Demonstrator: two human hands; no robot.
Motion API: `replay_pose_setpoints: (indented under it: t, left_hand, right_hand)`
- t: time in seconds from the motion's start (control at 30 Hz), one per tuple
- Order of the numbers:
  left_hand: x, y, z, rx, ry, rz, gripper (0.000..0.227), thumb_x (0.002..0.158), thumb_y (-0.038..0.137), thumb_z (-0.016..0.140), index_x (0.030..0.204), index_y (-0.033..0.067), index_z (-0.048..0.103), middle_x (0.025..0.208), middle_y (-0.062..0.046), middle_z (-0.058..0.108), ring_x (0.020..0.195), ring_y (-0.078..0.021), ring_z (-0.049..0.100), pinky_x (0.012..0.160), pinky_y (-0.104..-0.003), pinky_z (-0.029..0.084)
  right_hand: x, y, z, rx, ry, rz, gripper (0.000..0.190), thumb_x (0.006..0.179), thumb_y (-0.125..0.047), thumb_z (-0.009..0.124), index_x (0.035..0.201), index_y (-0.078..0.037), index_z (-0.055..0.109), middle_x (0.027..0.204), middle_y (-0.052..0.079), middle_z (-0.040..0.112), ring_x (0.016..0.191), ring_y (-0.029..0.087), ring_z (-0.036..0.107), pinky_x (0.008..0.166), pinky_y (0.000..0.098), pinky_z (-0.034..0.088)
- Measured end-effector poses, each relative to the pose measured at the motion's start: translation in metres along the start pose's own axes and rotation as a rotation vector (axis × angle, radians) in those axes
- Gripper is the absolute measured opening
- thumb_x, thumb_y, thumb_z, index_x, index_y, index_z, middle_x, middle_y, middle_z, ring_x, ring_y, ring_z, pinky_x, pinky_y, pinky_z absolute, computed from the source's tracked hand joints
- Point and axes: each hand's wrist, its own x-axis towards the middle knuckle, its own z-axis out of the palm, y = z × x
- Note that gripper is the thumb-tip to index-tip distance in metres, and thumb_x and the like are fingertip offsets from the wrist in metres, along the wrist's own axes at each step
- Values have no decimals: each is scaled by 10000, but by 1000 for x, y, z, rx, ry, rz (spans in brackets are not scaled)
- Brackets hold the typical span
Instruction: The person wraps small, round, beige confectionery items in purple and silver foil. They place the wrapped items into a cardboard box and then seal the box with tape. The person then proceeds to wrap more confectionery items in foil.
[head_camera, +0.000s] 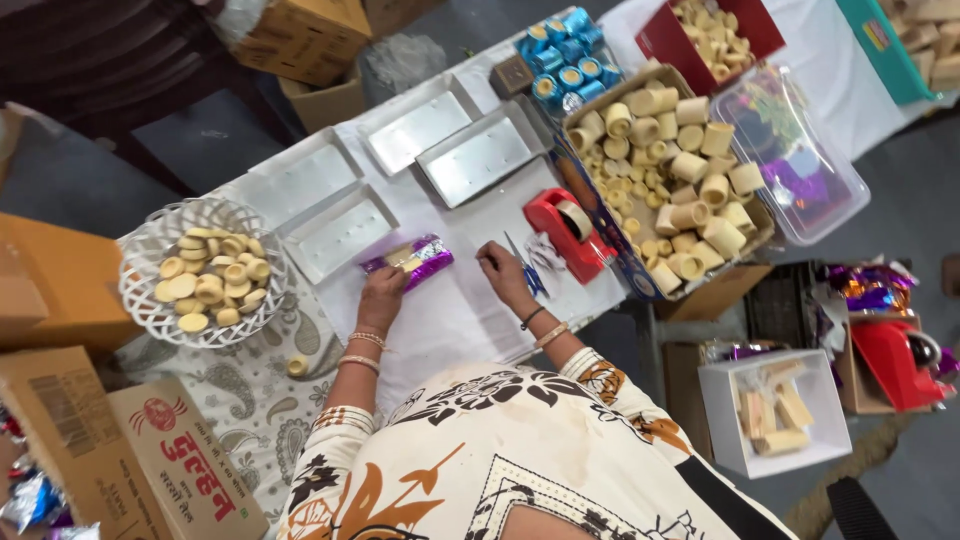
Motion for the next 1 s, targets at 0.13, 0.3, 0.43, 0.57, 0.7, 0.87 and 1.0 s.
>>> replay_pose_setpoints:
  t: [0.13,0.3,0.43,0.57,0.7,0.87,1.0]
  left_hand:
    - [0,5,-5,-46,4,6,55,875,62,699,927,65,715,983,-93,716,946,-304,669,854,-418,530]
    - [3,8,-9,-30,18,-18,72,900,88,727,959,46,727,986,-104,720,931,-322,667,857,-422,532]
    - [3,12,-13,-60,10,-30,70,904,104,737,947,50,728,991,-99,723,930,-314,674,850,-412,536]
    - [3,13,-14,-58,10,-19,54,911,98,736,936,53,722,1008,-90,730,939,-304,679,859,-410,540]
    - [4,9,-12,-52,16,-20,63,902,95,740,947,53,725,1016,-92,728,947,-308,678,860,-410,539]
    - [2,9,-11,-38,9,-20,78,890,77,735,966,62,735,1024,-84,730,956,-306,676,867,-410,538]
    - [1,11,-12,-25,0,-50,93,893,77,737,985,72,740,1021,-74,728,963,-294,678,868,-402,542]
  right_hand:
    - [-28,40,-41,43,81,97,75,949,-15,635,1020,-36,647,801,53,623,717,101,554,664,263,476]
    - [-57,58,-97,-17,262,107,191,931,42,625,1070,-53,714,825,20,589,723,80,519,648,246,444]
    - [-72,64,-138,40,368,272,181,921,-8,648,1094,-57,667,847,-19,642,696,52,563,607,218,487]
    - [-86,107,-177,151,510,278,105,995,-63,652,1087,-33,611,877,15,666,709,65,604,630,221,523]
    - [-91,132,-199,235,564,350,74,1040,-73,626,1064,-17,669,907,26,705,729,64,618,640,231,546]
    - [-85,93,-201,163,545,412,121,984,-88,648,1095,-42,663,803,43,696,629,70,611,594,232,517]
    - [-72,44,-202,-208,497,409,330,832,-30,800,1112,-52,627,680,52,589,568,78,541,524,235,459]
